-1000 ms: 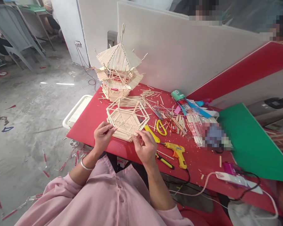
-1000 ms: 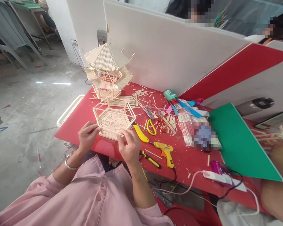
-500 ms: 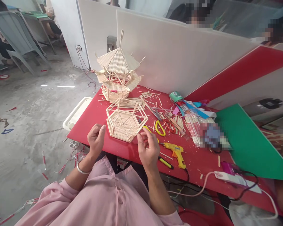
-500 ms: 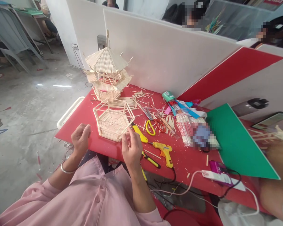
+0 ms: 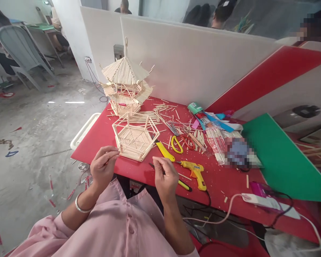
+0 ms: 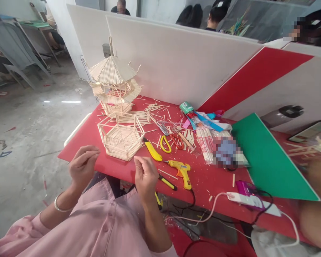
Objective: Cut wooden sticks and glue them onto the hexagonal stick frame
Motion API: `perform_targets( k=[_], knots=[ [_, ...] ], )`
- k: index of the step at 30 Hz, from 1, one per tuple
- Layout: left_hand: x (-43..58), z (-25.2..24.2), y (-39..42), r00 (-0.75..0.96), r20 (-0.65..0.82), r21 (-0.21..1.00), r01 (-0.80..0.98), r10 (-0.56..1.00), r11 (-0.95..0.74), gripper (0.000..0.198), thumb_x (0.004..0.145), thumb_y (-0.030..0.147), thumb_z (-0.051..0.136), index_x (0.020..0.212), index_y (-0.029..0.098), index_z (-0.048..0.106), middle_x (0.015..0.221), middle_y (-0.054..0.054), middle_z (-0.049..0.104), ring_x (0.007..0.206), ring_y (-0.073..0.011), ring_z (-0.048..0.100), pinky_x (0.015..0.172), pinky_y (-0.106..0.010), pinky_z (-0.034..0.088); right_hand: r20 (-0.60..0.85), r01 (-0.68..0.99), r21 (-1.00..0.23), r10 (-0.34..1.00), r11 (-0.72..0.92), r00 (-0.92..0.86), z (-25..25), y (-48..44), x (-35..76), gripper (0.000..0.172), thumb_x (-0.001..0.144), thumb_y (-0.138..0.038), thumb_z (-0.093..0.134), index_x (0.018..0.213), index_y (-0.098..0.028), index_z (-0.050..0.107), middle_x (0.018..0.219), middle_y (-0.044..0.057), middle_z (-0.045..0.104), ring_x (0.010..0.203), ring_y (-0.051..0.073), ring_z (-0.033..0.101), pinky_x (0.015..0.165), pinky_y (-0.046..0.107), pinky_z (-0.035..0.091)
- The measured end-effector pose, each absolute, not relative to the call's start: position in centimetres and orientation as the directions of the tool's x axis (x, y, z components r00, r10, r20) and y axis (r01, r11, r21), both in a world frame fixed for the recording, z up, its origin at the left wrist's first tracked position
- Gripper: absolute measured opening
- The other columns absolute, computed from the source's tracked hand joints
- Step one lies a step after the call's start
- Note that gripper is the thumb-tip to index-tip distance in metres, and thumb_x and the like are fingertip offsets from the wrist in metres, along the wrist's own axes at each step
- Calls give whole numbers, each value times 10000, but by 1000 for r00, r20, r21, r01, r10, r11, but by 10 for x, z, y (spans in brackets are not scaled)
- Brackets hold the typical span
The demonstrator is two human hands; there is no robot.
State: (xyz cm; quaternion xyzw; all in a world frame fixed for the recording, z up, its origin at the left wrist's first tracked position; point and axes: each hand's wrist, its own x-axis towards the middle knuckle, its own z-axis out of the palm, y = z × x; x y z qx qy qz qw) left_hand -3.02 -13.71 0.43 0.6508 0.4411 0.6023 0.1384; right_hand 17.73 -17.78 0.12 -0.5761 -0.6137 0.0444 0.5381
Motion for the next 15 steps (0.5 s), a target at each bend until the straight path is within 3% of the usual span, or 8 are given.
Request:
perform_targets(
  k=[5, 7, 10, 13, 15],
  knots=[
    [-12, 22, -153, 59, 753, 591, 381, 656, -712, 80, 796, 135, 748, 788, 203, 708, 832, -20, 671, 674, -114, 630, 615, -238, 518, 583, 608, -708, 784, 360, 215, 3, -186, 180, 133, 951, -193, 557, 957, -206, 690, 841, 40, 701, 787, 152, 666, 736, 281, 535],
    [-1, 24, -159, 108, 713, 623, 356, 693, -696, 112, 844, 180, 703, 742, 185, 657, 781, -25, 633, 647, -112, 598, 574, -231, 487, 557, 566, -736, 807, 372, 194, 4, -192, 181, 142, 953, -194, 548, 963, -206, 689, 827, 39, 692, 766, 149, 655, 714, 276, 529],
    [17, 20, -165, 209, 582, 725, 303, 786, -618, 348, 950, 272, 546, 616, 181, 500, 593, 16, 484, 519, -93, 467, 484, -222, 393, 505, 482, -785, 852, 388, 138, 3, -203, 182, 150, 954, -222, 544, 1004, -211, 685, 840, 37, 681, 739, 143, 637, 673, 269, 523],
    [33, 10, -168, 307, 485, 774, 286, 819, -565, 485, 982, 373, 465, 547, 189, 352, 492, 55, 312, 437, -78, 312, 426, -230, 272, 488, 412, -809, 870, 419, 74, 1, -212, 181, 159, 947, -245, 554, 1047, -216, 675, 869, 34, 682, 764, 146, 642, 685, 270, 531],
    [41, 3, -169, 315, 449, 796, 284, 836, -535, 527, 977, 437, 454, 531, 188, 324, 476, 57, 282, 430, -77, 285, 420, -234, 242, 472, 395, -819, 880, 416, 50, -2, -216, 180, 164, 947, -247, 555, 1061, -221, 670, 886, 31, 687, 796, 150, 652, 703, 270, 537]
  ],
)
